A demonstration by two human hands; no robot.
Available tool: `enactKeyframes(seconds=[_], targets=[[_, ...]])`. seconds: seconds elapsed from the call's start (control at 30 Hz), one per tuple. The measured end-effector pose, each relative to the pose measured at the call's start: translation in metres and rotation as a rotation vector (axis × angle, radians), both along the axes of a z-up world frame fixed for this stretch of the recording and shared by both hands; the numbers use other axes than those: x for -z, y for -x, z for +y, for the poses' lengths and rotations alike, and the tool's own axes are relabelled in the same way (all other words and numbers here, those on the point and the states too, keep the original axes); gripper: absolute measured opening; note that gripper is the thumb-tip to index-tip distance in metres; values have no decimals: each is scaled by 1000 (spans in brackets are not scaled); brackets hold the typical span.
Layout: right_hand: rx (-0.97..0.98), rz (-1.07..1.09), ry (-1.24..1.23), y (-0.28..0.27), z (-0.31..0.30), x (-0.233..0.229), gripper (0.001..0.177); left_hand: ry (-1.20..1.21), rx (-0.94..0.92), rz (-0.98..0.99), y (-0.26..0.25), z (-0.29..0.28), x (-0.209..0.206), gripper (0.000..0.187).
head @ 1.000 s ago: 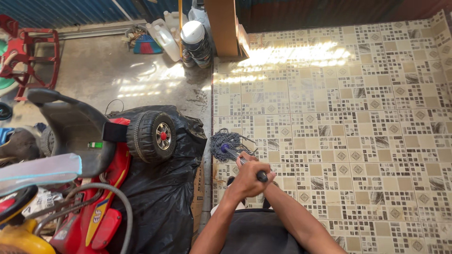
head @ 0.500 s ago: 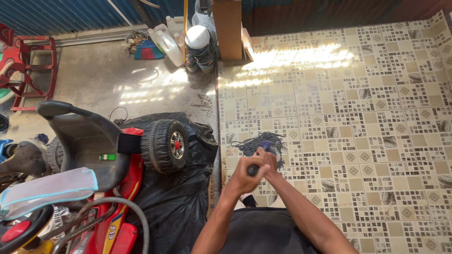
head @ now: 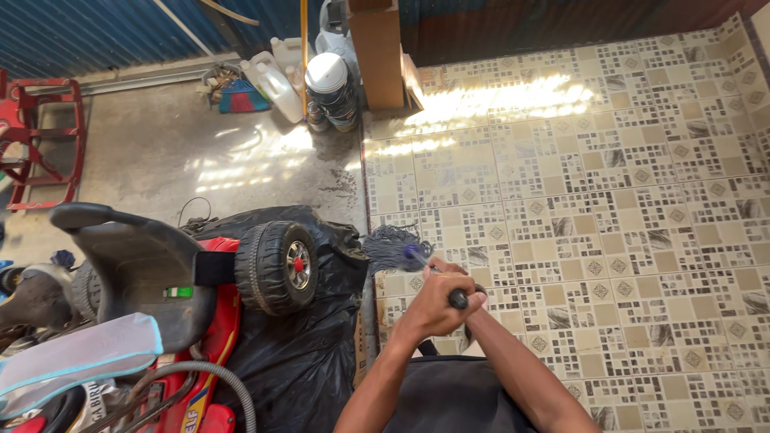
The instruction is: The person mops the tiled floor by hand using a mop, moving around objects like a toy car and boxes.
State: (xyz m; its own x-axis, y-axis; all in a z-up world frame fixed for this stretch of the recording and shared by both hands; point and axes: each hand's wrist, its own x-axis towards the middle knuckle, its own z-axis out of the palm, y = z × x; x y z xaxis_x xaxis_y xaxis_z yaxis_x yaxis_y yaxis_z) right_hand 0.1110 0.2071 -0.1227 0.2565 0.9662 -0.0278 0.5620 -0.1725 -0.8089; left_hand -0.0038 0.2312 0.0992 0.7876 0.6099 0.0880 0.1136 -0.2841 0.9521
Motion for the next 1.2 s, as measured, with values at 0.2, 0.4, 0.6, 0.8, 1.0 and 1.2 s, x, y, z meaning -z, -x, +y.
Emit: enactKeyframes(seconds=[0.2,0.4,0.6,0.8,1.0,1.2], targets=[[49,-307,251,-90,-9,41,22,121,-98,-1,-35,5,30,40],[94,-399,312,-150,-12,53,25,325,-138,-261,-75,3,69,31],[139,-250,224,-138,1,45,22,259,-105,38,-102,15,28,32],[139,55,5,-123,16,14,24,-114,-53,13,-159,18,-1,28],[96,82,-31,-165,30,8,25,-30,3,126,-198,43,-7,31],[118,-255,251,-235,31,30,27,246,-15,-3,-197,61,24,40]])
